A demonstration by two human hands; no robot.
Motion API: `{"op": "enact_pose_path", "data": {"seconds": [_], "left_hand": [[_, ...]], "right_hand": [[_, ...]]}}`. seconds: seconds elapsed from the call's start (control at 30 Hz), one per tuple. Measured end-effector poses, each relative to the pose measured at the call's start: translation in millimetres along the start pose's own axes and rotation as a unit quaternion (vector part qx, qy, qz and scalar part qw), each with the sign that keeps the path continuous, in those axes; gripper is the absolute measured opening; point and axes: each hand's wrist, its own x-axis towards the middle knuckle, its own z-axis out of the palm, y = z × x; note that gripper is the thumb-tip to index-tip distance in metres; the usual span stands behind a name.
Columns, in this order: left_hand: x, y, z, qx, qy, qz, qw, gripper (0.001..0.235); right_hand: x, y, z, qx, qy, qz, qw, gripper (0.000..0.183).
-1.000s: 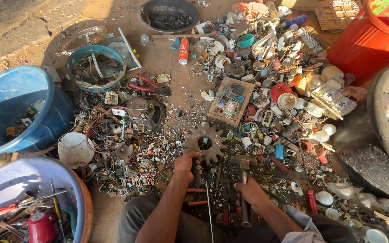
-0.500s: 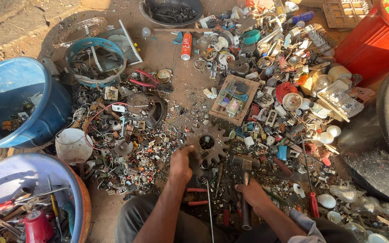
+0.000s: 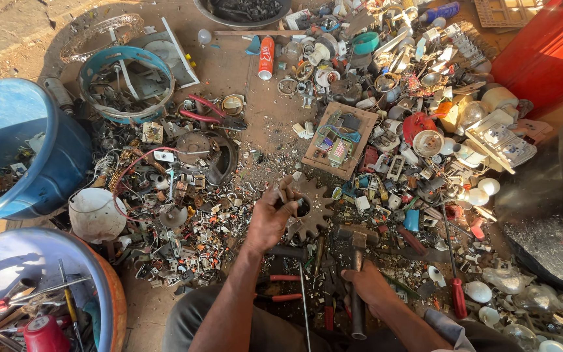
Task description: The person sits on the ground in a cluttered outdoor area and uses a hammer and a metal rod to strike a large metal gear. They repeatedly hit the gear to dislodge a small metal piece, then use pliers to remove the piece from the gear's center.
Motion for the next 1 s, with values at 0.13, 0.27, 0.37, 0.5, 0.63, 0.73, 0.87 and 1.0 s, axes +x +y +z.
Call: {"op": "enact_pose_path", "data": {"seconds": [0.13, 0.27, 0.37, 0.5, 0.63, 0.73, 0.87, 1.0], "left_hand": [[-1.1, 16.1, 5.0, -0.007, 0.01, -0.101, 0.995, 0.041], [-0.8, 27.9, 7.8, -0.032, 0.004, -0.156, 0.987, 0.052], [-1.0, 28.3, 8.6, 0.008, -0.016, -0.141, 0.99, 0.056], [-2.1, 26.1, 10.0, 0.035, -0.015, -0.124, 0.992, 0.056], [-2.4, 27.5, 13.0, -0.019, -0.007, -0.178, 0.984, 0.058], [-3.0, 31.1, 13.8, 0.01, -0.015, -0.164, 0.986, 0.058], [-2.7, 35.5, 12.7, 0.163, -0.052, -0.096, 0.981, 0.048], [-1.1, 34.6, 4.8, 0.161, -0.073, -0.1, 0.979, 0.05]], "right_hand": [[-2.0, -5.7, 2.2, 0.007, 0.006, 0.013, 1.0, 0.036], [-2.0, -4.6, 2.2, 0.008, 0.003, -0.001, 1.0, 0.034], [-0.1, -2.7, 0.9, 0.011, 0.002, -0.007, 1.0, 0.033], [1.7, -0.8, 1.6, 0.007, 0.009, -0.003, 1.0, 0.033], [2.4, 0.5, 1.1, 0.008, 0.011, -0.001, 1.0, 0.034], [2.7, 1.1, 0.4, 0.006, 0.004, -0.006, 1.0, 0.033], [2.1, 0.0, 0.6, 0.006, 0.001, 0.004, 1.0, 0.032], [0.8, -3.3, 1.4, 0.018, 0.016, 0.016, 1.0, 0.029]]}}
